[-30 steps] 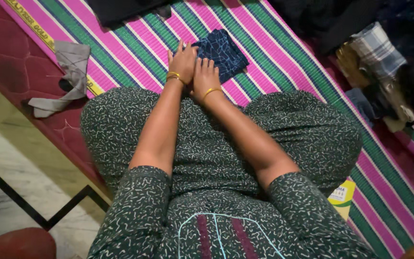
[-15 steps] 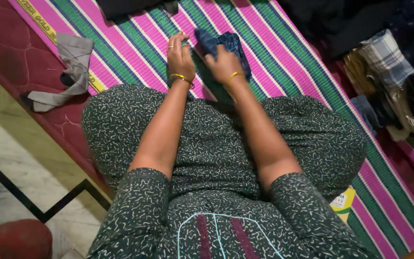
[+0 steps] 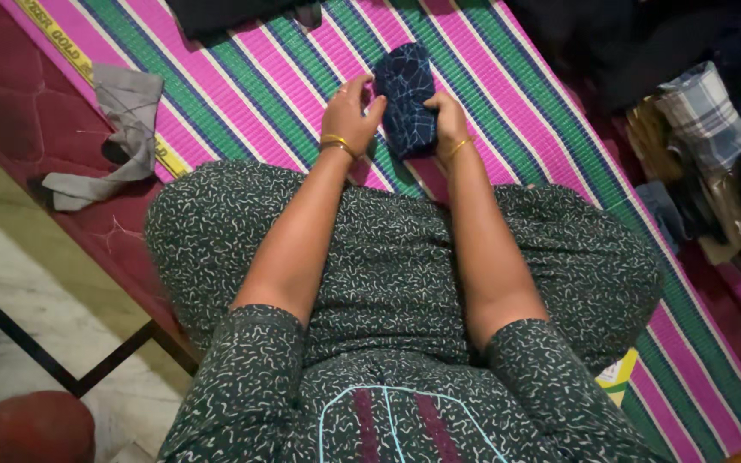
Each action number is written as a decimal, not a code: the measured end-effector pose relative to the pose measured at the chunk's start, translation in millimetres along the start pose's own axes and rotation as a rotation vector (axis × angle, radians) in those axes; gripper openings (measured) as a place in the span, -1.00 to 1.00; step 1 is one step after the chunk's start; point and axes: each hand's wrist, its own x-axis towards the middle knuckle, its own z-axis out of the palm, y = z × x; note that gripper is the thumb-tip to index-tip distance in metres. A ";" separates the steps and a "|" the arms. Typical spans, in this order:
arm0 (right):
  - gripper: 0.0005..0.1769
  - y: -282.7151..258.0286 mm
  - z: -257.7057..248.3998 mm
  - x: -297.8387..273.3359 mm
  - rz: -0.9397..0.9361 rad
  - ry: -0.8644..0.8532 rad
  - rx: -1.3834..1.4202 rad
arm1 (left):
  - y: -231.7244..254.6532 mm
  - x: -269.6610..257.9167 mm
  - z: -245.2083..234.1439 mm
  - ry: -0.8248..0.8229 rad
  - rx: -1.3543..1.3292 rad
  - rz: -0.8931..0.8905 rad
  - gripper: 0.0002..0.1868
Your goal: The person folds a small blue patterned shirt by smoothing it out and folding the sleeves and body sections together by hand on a mat.
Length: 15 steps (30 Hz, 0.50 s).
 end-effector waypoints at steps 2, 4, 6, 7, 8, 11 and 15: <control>-0.62 4.0 14.2 -2.6 0.075 -0.076 0.074 | -1.4 2.7 1.2 0.050 0.096 0.101 -0.38; -0.61 13.1 22.7 2.1 0.127 -0.162 0.161 | -3.6 6.1 3.2 0.069 0.186 0.165 -0.28; -0.61 19.2 15.4 12.4 0.109 -0.167 0.168 | -7.7 10.3 3.5 0.059 0.274 0.191 -0.21; -0.61 23.7 9.8 20.3 0.100 -0.171 0.171 | -9.7 10.4 5.5 0.019 0.322 0.228 -0.22; -0.67 28.2 3.3 28.8 0.077 -0.168 0.140 | -11.2 10.5 9.9 -0.021 0.371 0.266 -0.23; -0.79 32.1 -10.2 45.5 -0.085 -0.093 -0.160 | -21.4 11.0 24.8 -0.074 0.462 0.372 -0.21; -0.73 -3.3 20.9 0.0 -0.262 0.242 -1.033 | -26.1 12.8 35.6 -0.175 0.545 0.342 -0.21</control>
